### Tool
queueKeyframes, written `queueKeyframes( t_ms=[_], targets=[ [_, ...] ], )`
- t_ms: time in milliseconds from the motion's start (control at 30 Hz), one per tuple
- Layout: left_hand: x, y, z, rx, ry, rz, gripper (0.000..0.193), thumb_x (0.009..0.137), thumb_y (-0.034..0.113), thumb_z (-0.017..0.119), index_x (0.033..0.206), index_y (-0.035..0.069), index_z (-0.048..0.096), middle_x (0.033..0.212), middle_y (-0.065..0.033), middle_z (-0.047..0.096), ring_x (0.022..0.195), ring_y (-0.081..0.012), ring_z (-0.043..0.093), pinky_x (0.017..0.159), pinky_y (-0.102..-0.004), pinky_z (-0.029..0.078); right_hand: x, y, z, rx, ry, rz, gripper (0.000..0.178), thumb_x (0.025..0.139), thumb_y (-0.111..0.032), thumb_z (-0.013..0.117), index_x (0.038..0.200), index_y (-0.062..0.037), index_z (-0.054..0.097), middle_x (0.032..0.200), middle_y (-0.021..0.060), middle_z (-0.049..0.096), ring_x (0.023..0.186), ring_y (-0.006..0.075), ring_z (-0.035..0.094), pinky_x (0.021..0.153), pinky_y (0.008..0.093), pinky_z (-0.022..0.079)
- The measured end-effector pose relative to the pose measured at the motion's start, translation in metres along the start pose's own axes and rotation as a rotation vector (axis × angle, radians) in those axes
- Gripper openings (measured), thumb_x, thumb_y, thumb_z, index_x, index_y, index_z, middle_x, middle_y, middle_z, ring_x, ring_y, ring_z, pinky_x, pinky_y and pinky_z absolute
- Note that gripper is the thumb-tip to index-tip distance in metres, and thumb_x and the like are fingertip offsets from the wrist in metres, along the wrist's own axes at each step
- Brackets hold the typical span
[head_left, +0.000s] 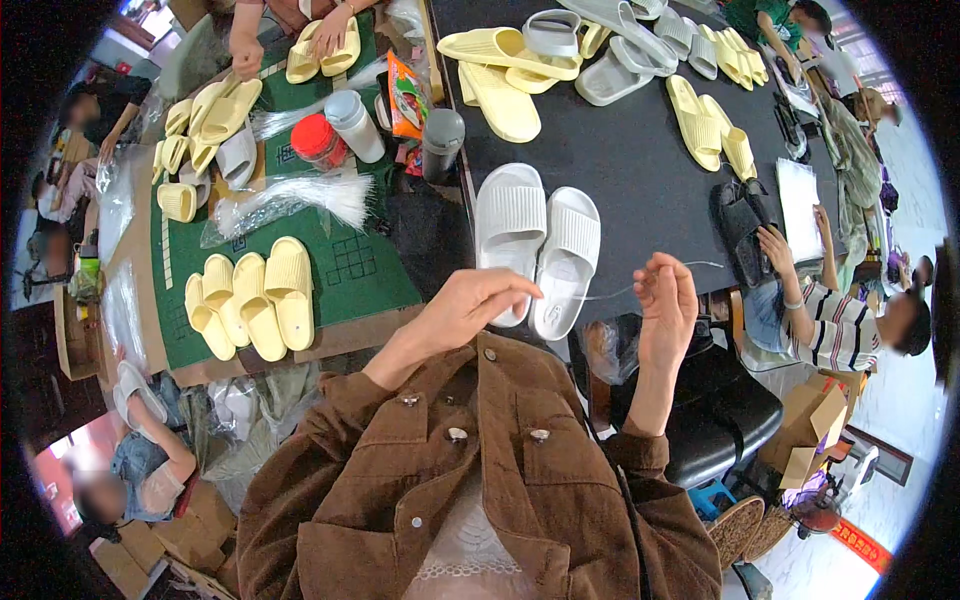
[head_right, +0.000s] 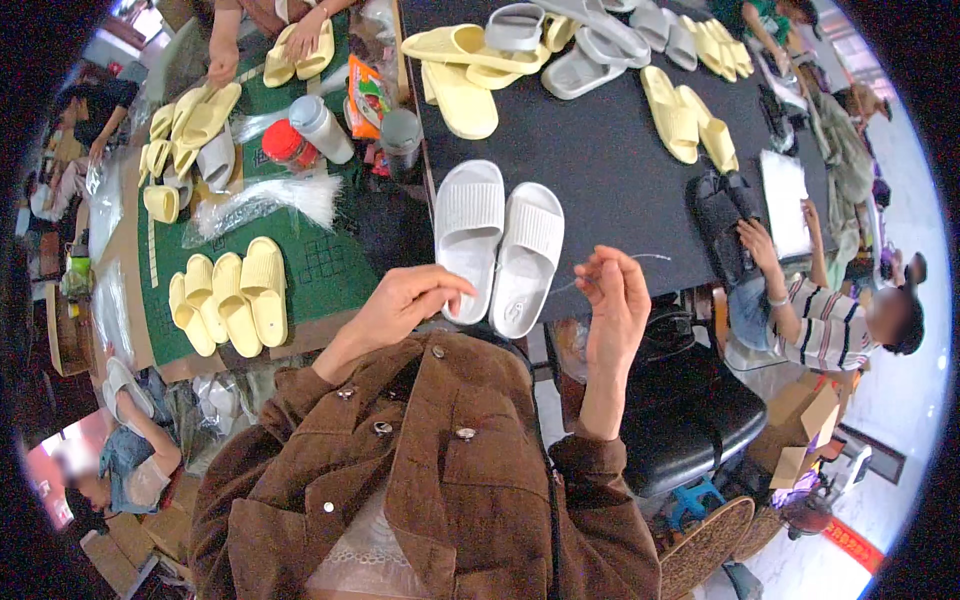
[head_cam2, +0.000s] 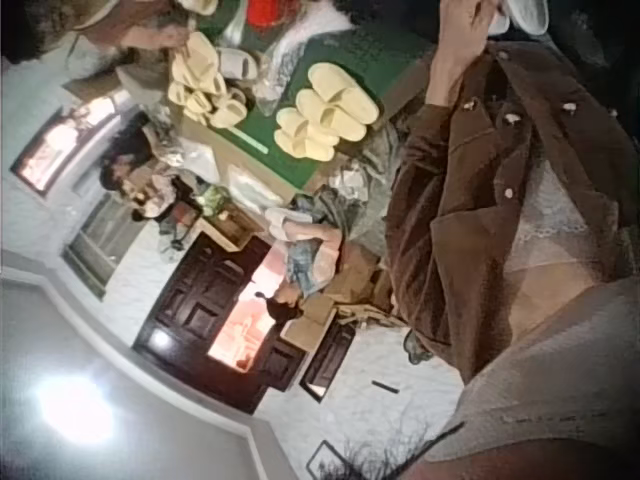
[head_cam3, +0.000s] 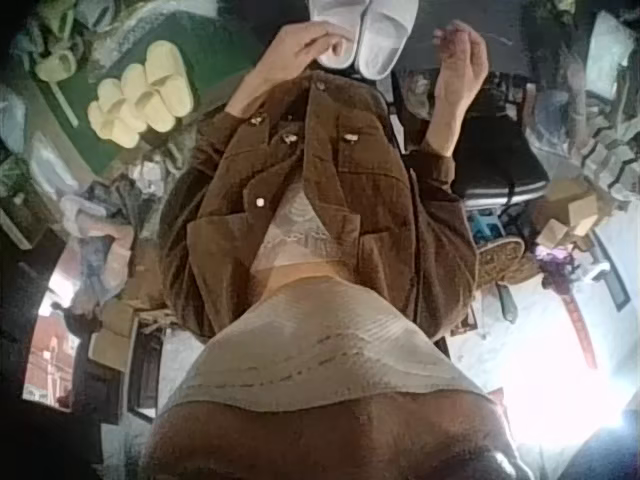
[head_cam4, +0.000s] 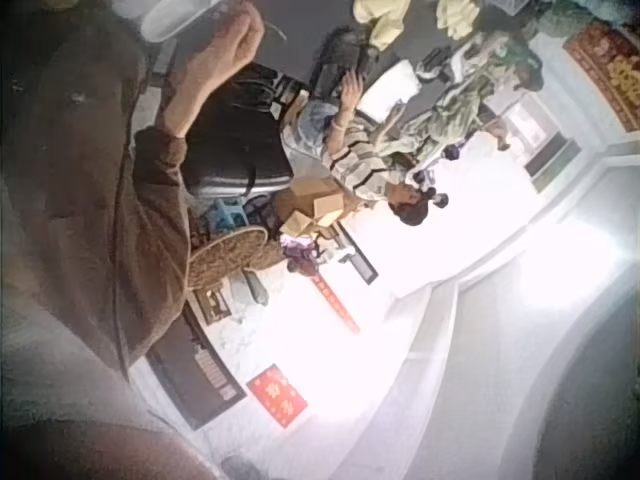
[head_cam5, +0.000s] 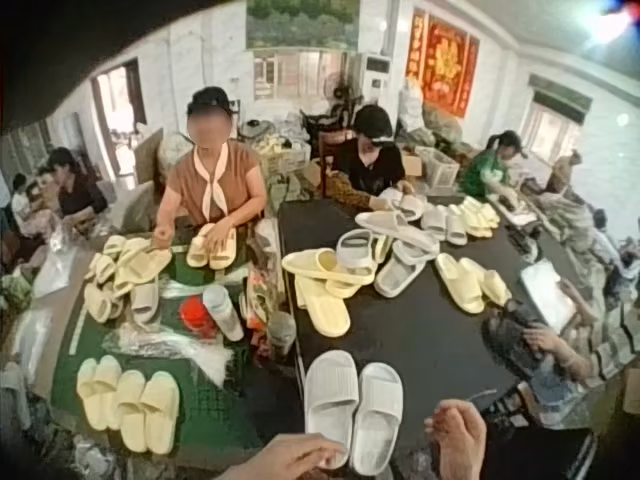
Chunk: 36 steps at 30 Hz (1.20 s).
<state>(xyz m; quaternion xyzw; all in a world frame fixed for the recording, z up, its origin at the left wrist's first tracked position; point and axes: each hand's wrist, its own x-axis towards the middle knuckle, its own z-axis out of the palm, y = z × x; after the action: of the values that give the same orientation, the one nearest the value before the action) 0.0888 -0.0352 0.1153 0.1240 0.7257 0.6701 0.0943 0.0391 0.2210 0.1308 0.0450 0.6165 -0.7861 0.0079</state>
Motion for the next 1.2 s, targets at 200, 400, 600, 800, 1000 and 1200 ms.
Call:
queueKeyframes(
  t_ms=[200, 400, 600, 800, 1000, 1200],
  targets=[
    [-0.016, 0.004, -0.004, -0.065, -0.072, 0.168, 0.021, 0.094, 0.016, 0.050, 0.089, 0.002, 0.064, 0.095, -0.0122, 0.063, 0.096, -0.0212, 0.059, 0.088, -0.0331, 0.043, -0.007, 0.033, -0.027, 0.092, 0.075, 0.130, 0.021, 0.096, -0.013, 0.052, 0.109, -0.0002, 0.060, 0.087, 0.0014, 0.058, 0.076, 0.0093, 0.057, 0.068, 0.0210, 0.047],
    [-0.028, -0.015, -0.003, -0.930, -0.123, 0.262, 0.049, 0.093, 0.045, 0.047, 0.087, 0.000, 0.065, 0.117, -0.0193, 0.057, 0.118, -0.0392, 0.049, 0.107, -0.0521, 0.028, -0.015, 0.058, -0.029, 0.142, 0.033, 0.289, 0.024, 0.095, -0.012, 0.054, 0.114, 0.0013, 0.060, 0.087, -0.0006, 0.057, 0.072, 0.0054, 0.052, 0.063, 0.0175, 0.045],
    [-0.033, -0.025, -0.014, -1.002, 0.192, 0.009, 0.064, 0.096, 0.050, 0.036, 0.121, -0.007, 0.052, 0.102, -0.0139, 0.059, 0.105, -0.0265, 0.055, 0.098, -0.0411, 0.038, -0.024, 0.072, -0.029, 0.017, 0.129, 0.297, 0.022, 0.092, -0.007, 0.056, 0.113, 0.0007, 0.057, 0.082, -0.0004, 0.055, 0.068, 0.0050, 0.050, 0.059, 0.0182, 0.041],
    [-0.026, -0.080, 0.017, -0.141, 0.071, -0.436, 0.025, 0.092, 0.015, 0.054, 0.112, 0.000, 0.060, 0.082, -0.0037, 0.060, 0.075, -0.0105, 0.056, 0.074, -0.0256, 0.046, -0.030, 0.109, -0.044, -0.350, -0.021, 0.309, 0.013, 0.090, -0.008, 0.056, 0.101, -0.0021, 0.061, 0.073, 0.0003, 0.056, 0.059, 0.0058, 0.051, 0.052, 0.0195, 0.039],
    [0.014, -0.148, 0.050, 0.431, 0.250, -0.137, 0.044, 0.085, 0.018, 0.059, 0.122, -0.003, 0.052, 0.114, -0.0234, 0.056, 0.103, -0.0309, 0.055, 0.092, -0.0395, 0.042, -0.011, 0.147, -0.031, -0.598, -0.105, 0.256, 0.017, 0.089, -0.006, 0.054, 0.102, 0.0000, 0.064, 0.076, 0.0053, 0.062, 0.059, 0.0093, 0.059, 0.050, 0.0225, 0.043],
    [0.041, -0.159, 0.067, 0.785, 0.257, -0.233, 0.087, 0.075, 0.038, 0.068, 0.133, -0.014, 0.029, 0.137, -0.0310, 0.031, 0.130, -0.0448, 0.026, 0.111, -0.0462, 0.020, 0.010, 0.164, -0.002, -0.829, -0.211, -0.101, 0.024, 0.089, -0.008, 0.054, 0.109, 0.0013, 0.062, 0.106, 0.0171, 0.061, 0.096, 0.0268, 0.061, 0.078, 0.0332, 0.050]
  ],
)
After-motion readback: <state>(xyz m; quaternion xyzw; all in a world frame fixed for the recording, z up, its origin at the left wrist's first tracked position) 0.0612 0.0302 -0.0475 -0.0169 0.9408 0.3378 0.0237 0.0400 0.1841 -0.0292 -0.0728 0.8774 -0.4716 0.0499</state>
